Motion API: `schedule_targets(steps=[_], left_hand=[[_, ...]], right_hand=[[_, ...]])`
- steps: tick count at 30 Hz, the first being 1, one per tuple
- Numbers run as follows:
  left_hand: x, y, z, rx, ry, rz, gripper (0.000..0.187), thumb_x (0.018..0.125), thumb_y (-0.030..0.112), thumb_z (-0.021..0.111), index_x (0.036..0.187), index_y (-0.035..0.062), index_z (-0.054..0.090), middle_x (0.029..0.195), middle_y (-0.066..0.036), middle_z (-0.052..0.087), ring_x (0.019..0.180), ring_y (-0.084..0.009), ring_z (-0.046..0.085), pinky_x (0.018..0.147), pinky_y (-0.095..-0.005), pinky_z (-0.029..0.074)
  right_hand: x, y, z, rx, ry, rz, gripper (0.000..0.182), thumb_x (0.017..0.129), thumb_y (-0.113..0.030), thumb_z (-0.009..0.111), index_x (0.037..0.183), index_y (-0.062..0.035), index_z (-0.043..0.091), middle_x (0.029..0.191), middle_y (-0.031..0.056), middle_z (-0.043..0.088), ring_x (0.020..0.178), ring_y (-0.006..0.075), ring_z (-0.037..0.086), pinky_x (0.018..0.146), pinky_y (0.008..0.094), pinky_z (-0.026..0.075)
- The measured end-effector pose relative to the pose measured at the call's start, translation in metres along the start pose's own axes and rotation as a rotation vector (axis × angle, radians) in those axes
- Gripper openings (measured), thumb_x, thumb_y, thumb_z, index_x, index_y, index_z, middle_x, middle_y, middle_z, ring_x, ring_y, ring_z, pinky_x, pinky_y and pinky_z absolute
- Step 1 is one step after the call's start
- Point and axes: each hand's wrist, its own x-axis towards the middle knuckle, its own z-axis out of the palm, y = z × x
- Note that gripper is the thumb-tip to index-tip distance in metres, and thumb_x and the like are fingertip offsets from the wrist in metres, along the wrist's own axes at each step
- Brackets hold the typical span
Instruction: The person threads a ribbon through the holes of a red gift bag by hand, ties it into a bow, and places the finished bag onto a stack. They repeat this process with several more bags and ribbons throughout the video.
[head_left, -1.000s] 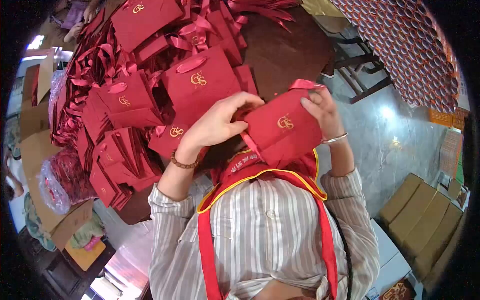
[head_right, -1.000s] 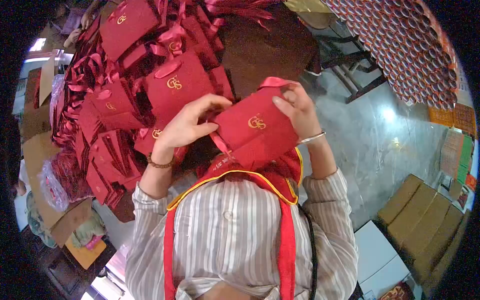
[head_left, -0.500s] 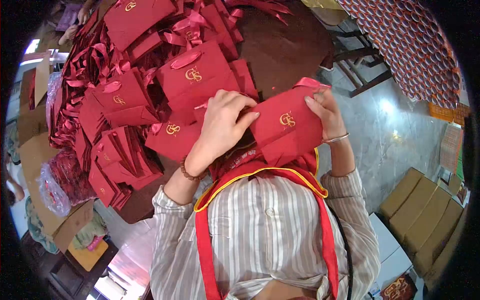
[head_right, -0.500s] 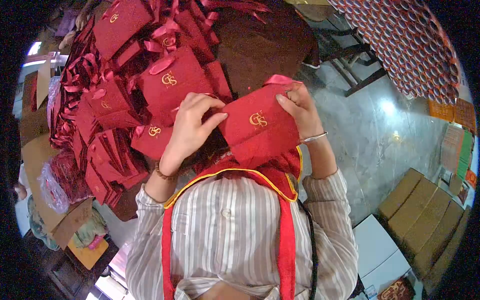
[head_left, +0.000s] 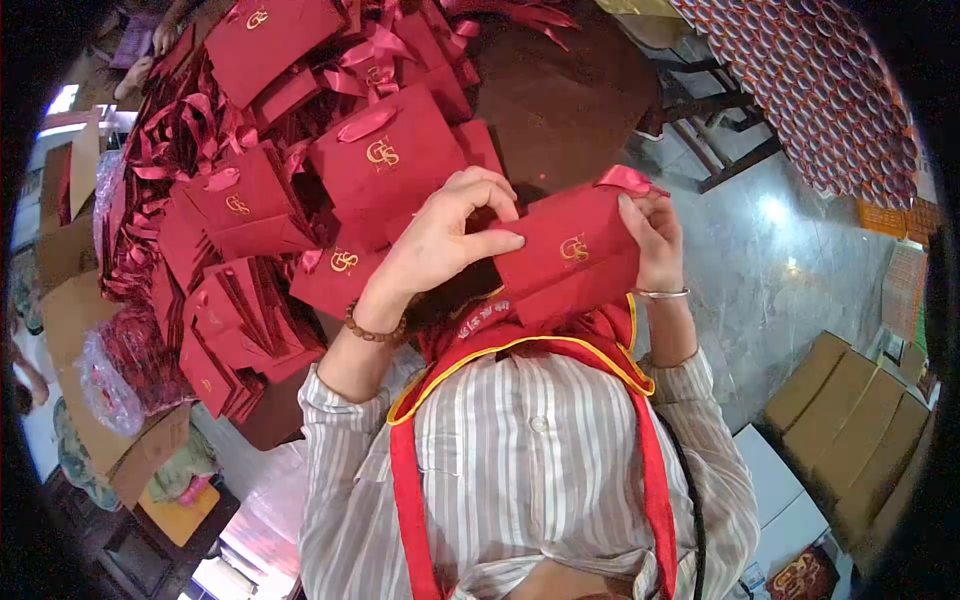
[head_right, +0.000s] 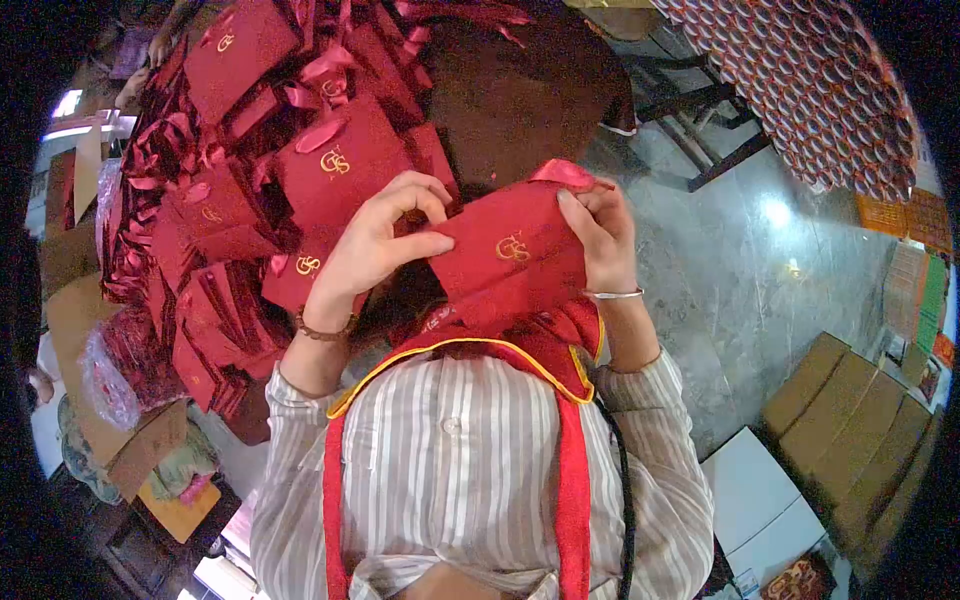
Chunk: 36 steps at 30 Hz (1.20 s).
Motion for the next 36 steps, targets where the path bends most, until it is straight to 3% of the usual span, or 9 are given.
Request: schedule_targets(steps=[3, 10, 12, 15, 19, 21, 25, 26, 36], left_hand=[[0.002, 0.009, -0.003, 0.259, 0.006, 0.045, 0.016, 0.070, 0.010, 0.067, 0.078, 0.0030, 0.056, 0.101, -0.009, 0.055, 0.098, -0.0244, 0.049, 0.087, -0.0333, 0.036], [0.017, 0.003, -0.015, 0.222, 0.014, -0.040, 0.010, 0.075, 0.012, 0.062, 0.077, 0.0031, 0.057, 0.102, -0.007, 0.056, 0.098, -0.0253, 0.045, 0.086, -0.0343, 0.034], [0.019, -0.003, -0.014, 0.310, 0.002, 0.056, 0.011, 0.074, 0.011, 0.062, 0.077, 0.0027, 0.056, 0.100, -0.008, 0.056, 0.095, -0.0259, 0.047, 0.085, -0.0343, 0.035], [0.021, -0.007, -0.006, 0.378, -0.048, 0.125, 0.011, 0.076, 0.010, 0.060, 0.075, 0.0018, 0.054, 0.098, -0.010, 0.056, 0.092, -0.0271, 0.049, 0.083, -0.0350, 0.037], [0.020, -0.011, 0.010, 0.262, -0.080, 0.132, 0.012, 0.080, 0.012, 0.056, 0.076, 0.0009, 0.056, 0.097, -0.010, 0.055, 0.091, -0.0246, 0.051, 0.082, -0.0326, 0.038], [0.016, -0.012, 0.012, 0.057, -0.068, 0.010, 0.012, 0.082, 0.012, 0.055, 0.079, 0.0002, 0.057, 0.097, -0.009, 0.055, 0.091, -0.0204, 0.052, 0.079, -0.0287, 0.040], [0.000, -0.009, 0.024, 0.065, 0.289, 0.001, 0.020, 0.079, 0.005, 0.060, 0.099, 0.0018, 0.058, 0.101, -0.007, 0.054, 0.089, -0.0148, 0.054, 0.077, -0.0270, 0.044], [-0.004, -0.003, 0.023, -0.030, 0.283, -0.100, 0.028, 0.077, 0.003, 0.060, 0.105, 0.0025, 0.055, 0.103, -0.008, 0.053, 0.089, -0.0163, 0.055, 0.077, -0.0274, 0.044], [0.000, 0.002, -0.012, 0.088, 0.403, -0.089, 0.012, 0.082, 0.007, 0.058, 0.092, -0.0002, 0.061, 0.081, -0.005, 0.061, 0.074, -0.0088, 0.055, 0.065, -0.0225, 0.044]], right_hand=[[-0.004, -0.016, 0.007, -0.039, -0.039, -0.048, 0.021, 0.084, -0.002, 0.057, 0.103, -0.0025, 0.050, 0.089, 0.0016, 0.059, 0.078, 0.0077, 0.055, 0.072, 0.0214, 0.044], [0.005, -0.007, 0.014, 0.072, 0.071, -0.220, 0.019, 0.080, -0.001, 0.061, 0.097, -0.0026, 0.053, 0.088, 0.0025, 0.059, 0.080, 0.0094, 0.054, 0.072, 0.0232, 0.043], [0.001, -0.024, 0.019, -0.776, 0.217, -0.795, 0.028, 0.075, 0.000, 0.065, 0.100, -0.0039, 0.053, 0.088, 0.0047, 0.058, 0.082, 0.0131, 0.054, 0.076, 0.0246, 0.042], [-0.011, -0.043, 0.037, -0.948, -0.158, -1.029, 0.028, 0.072, -0.004, 0.068, 0.097, -0.0033, 0.055, 0.092, 0.0098, 0.059, 0.086, 0.0207, 0.057, 0.076, 0.0289, 0.044], [-0.002, -0.044, 0.062, -1.031, -0.367, -0.794, 0.021, 0.073, -0.010, 0.068, 0.091, -0.0024, 0.059, 0.092, 0.0127, 0.060, 0.084, 0.0252, 0.059, 0.071, 0.0312, 0.045], [0.006, -0.032, 0.056, -0.993, -0.572, -0.280, 0.020, 0.075, -0.015, 0.066, 0.086, 0.0000, 0.060, 0.087, 0.0133, 0.061, 0.078, 0.0263, 0.060, 0.066, 0.0316, 0.046], [0.025, -0.032, 0.052, -0.950, -0.639, -0.421, 0.020, 0.076, -0.016, 0.065, 0.087, 0.0003, 0.061, 0.079, 0.0140, 0.062, 0.070, 0.0242, 0.061, 0.063, 0.0302, 0.046], [0.029, -0.039, 0.054, -0.975, -0.636, -0.294, 0.019, 0.078, -0.016, 0.064, 0.086, 0.0010, 0.061, 0.077, 0.0141, 0.062, 0.067, 0.0215, 0.061, 0.061, 0.0287, 0.045], [0.034, -0.029, 0.049, -1.056, -0.623, -0.143, 0.026, 0.081, -0.026, 0.062, 0.085, -0.0006, 0.060, 0.070, 0.0100, 0.060, 0.064, 0.0145, 0.055, 0.060, 0.0299, 0.044]])
